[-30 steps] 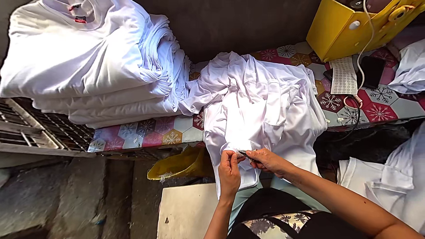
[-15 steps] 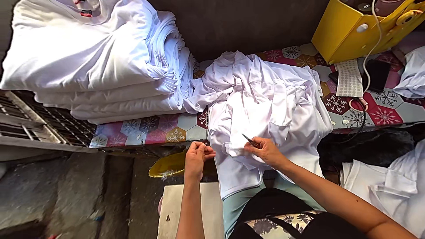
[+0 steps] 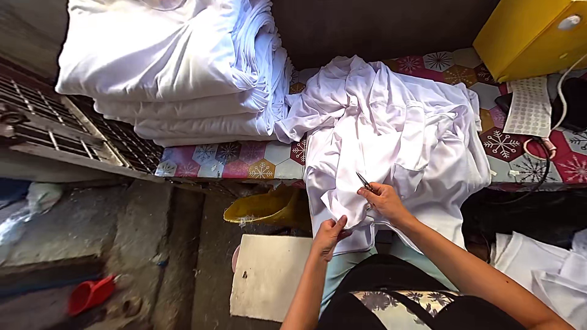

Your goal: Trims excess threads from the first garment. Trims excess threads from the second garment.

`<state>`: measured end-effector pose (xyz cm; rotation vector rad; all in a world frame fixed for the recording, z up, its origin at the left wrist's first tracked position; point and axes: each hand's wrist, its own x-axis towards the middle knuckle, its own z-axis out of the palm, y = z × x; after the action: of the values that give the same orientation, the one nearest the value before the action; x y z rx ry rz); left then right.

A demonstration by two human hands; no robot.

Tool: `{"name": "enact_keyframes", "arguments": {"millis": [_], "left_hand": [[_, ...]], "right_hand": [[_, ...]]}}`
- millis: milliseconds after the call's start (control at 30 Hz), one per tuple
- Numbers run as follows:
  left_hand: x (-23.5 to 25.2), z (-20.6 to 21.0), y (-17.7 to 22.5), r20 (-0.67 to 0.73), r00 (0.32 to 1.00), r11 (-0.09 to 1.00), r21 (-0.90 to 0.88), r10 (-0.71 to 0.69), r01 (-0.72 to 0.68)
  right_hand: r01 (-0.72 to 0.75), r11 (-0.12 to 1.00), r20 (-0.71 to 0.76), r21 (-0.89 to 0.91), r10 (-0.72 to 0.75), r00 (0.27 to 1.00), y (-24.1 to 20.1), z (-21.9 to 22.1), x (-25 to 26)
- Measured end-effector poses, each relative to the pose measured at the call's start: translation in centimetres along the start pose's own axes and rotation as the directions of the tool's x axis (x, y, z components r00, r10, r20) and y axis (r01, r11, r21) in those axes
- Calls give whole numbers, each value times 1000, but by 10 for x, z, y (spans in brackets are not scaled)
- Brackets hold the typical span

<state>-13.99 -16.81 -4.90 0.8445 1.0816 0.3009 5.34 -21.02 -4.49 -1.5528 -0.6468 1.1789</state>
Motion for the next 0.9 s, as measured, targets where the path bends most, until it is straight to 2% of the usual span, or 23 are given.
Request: {"name": "enact_keyframes", "arguments": {"millis": [33,67,133,167,200,300,367,433,500,567,667,767,867,900], "left_hand": [[-1,7,-2,-62,997,990,-132,39,-47],[0,10,-3,-153,982,979,-150,112,-135],[3,7,-4,-310,898,947,18,311,-322],[3,4,-2,-347,859,923,60,376,-379],[1,2,4,-366,854,920,17,370,-391],[-14,12,28,-340,930,911,-322,142,-257],[-24,19,35,-229,965,869,-443,131,-223],[-31,27,41,-157,973,844,-485,172,-227],[-35,34,48,-166,970,839,-489,179,-239],[-39,40,52,-187,964,836,-483,191,-259],[-42,50,51,-210,945,835,-448,250,-320],[-42,59,44,-223,917,845,-361,332,-394],[-39,61,37,-202,860,846,-177,469,-503],[-38,60,36,-204,843,839,-133,498,-528]], "right_hand": [[12,1000,1,12,-12,1000,0,0,-1],[31,999,-9,13,-31,999,0,-1,-4],[118,992,-20,-44,-119,993,2,-6,-10],[196,976,16,-90,-195,981,5,-10,-13],[278,950,79,-142,-269,960,7,-13,-15],[415,867,250,-276,-352,902,20,-10,-16],[392,878,251,-277,-327,911,21,-4,-17],[301,929,226,-216,-253,941,9,-5,-20],[256,956,188,-142,-228,955,-3,-10,-24],[271,957,54,-106,-267,962,-12,-11,-32],[457,881,-117,-125,-470,875,-19,-4,-45],[597,770,-105,-226,-628,771,-24,4,-53],[646,675,-50,-356,-704,708,-20,9,-51],[647,673,-41,-359,-704,709,-20,9,-50]]}}
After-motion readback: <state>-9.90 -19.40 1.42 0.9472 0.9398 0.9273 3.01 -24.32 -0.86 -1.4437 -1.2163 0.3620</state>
